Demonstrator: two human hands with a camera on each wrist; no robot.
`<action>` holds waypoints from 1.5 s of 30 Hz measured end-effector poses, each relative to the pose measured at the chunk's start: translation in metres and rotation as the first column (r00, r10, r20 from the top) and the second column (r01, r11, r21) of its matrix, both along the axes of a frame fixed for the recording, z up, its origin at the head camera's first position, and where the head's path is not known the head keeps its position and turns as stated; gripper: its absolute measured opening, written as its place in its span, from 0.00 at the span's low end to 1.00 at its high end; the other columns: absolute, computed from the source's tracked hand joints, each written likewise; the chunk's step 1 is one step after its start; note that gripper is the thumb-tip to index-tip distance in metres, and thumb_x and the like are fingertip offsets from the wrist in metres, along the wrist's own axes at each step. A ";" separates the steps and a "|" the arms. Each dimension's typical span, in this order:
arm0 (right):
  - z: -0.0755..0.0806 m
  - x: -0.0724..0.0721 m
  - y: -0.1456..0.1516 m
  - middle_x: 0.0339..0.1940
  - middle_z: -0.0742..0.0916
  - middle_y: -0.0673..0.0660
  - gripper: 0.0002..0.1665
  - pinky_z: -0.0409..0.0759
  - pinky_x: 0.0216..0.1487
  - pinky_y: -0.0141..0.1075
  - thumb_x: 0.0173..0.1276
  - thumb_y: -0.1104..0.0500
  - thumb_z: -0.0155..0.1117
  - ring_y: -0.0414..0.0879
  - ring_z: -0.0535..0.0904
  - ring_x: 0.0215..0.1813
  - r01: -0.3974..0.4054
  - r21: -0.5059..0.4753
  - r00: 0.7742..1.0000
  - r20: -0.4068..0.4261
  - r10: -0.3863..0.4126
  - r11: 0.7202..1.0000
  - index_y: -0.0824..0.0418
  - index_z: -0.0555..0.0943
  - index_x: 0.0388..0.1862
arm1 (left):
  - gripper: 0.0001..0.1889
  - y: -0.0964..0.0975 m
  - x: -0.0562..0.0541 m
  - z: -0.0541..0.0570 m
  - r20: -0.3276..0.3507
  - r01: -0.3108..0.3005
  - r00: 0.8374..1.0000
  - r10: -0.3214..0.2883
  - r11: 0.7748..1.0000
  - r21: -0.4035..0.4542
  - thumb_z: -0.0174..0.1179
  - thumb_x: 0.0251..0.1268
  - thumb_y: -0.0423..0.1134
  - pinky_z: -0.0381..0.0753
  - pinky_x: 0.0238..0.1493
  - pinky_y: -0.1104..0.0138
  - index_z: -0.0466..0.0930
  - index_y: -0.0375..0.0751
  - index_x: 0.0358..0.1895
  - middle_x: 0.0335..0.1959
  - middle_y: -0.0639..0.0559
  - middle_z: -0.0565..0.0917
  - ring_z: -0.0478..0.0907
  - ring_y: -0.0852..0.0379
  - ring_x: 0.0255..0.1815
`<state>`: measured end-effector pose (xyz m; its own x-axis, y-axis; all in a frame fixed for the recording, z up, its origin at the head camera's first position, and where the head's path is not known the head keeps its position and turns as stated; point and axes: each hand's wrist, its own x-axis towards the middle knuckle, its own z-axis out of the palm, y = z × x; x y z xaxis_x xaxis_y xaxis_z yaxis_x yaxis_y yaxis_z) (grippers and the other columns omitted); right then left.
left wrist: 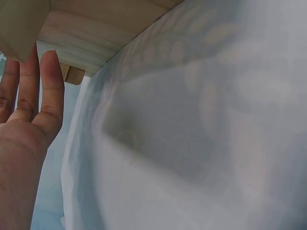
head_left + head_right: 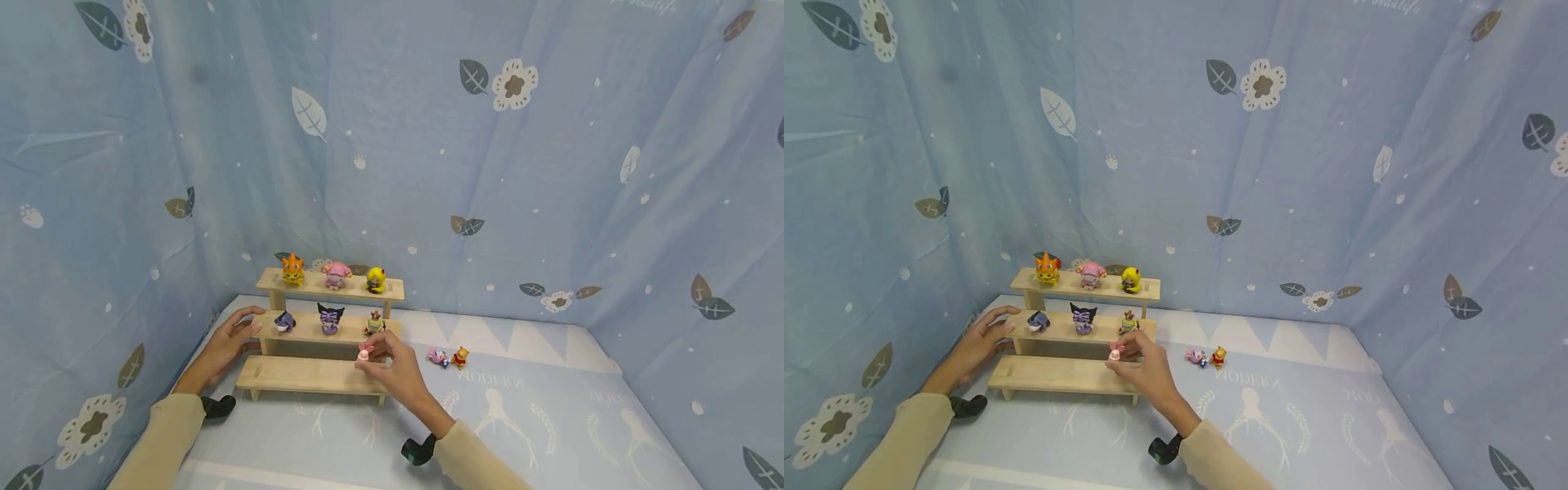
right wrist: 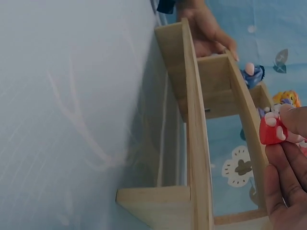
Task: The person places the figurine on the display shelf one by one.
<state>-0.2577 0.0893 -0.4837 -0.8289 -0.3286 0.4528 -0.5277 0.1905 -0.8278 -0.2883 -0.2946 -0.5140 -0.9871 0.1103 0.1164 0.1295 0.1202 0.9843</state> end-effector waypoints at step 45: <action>-0.014 0.008 -0.115 0.40 0.86 0.43 0.20 0.84 0.43 0.26 0.64 0.65 0.77 0.30 0.83 0.42 -0.112 0.080 0.993 0.034 0.109 0.990 0.50 0.78 0.47 | 0.30 0.000 -0.002 -0.003 0.001 -0.005 1.000 0.005 1.000 -0.022 0.56 0.80 0.52 0.84 0.55 0.56 0.60 0.46 0.77 0.70 0.33 0.67 0.78 0.62 0.55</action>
<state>-0.2499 -0.0252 -0.4980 -0.7981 -0.4540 0.3962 -0.5247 0.2002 -0.8274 -0.2903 -0.2949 -0.5168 -0.9877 0.1080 0.1126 0.1275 0.1426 0.9815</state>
